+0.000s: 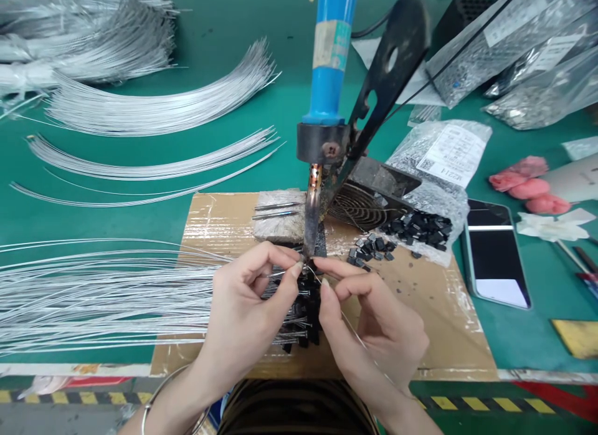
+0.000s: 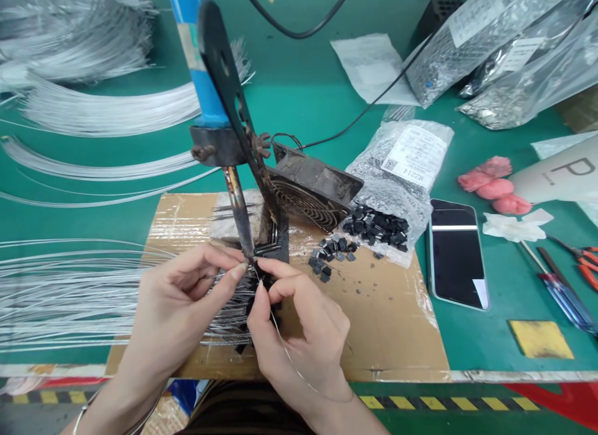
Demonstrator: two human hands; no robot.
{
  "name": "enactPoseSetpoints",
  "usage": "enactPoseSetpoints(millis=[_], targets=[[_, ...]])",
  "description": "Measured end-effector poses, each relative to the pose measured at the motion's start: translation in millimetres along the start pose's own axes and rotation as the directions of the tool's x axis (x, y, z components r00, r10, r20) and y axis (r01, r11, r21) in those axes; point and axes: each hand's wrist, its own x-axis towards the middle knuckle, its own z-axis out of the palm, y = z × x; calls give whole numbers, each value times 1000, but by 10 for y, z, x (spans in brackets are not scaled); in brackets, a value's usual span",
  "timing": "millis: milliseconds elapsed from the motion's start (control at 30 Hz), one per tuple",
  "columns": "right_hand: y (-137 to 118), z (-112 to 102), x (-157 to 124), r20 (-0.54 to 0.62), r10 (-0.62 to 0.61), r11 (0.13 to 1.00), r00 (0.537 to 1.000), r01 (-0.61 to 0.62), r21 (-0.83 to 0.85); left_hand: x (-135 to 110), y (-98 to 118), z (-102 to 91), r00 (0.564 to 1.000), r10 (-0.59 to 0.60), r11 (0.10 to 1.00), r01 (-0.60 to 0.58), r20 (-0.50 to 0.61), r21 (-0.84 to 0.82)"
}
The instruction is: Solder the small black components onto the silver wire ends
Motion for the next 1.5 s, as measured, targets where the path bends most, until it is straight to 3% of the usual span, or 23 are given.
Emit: enactPoseSetpoints(millis=[167,1500], targets=[[42,-23,0,11,-82,996,997,82,-37,4,-21,6,1000,25,1000,-25,-10,-2],[82,13,-4,-29,-118,993,993,118,-19,1,-38,4,998,62,998,-62,9,25]])
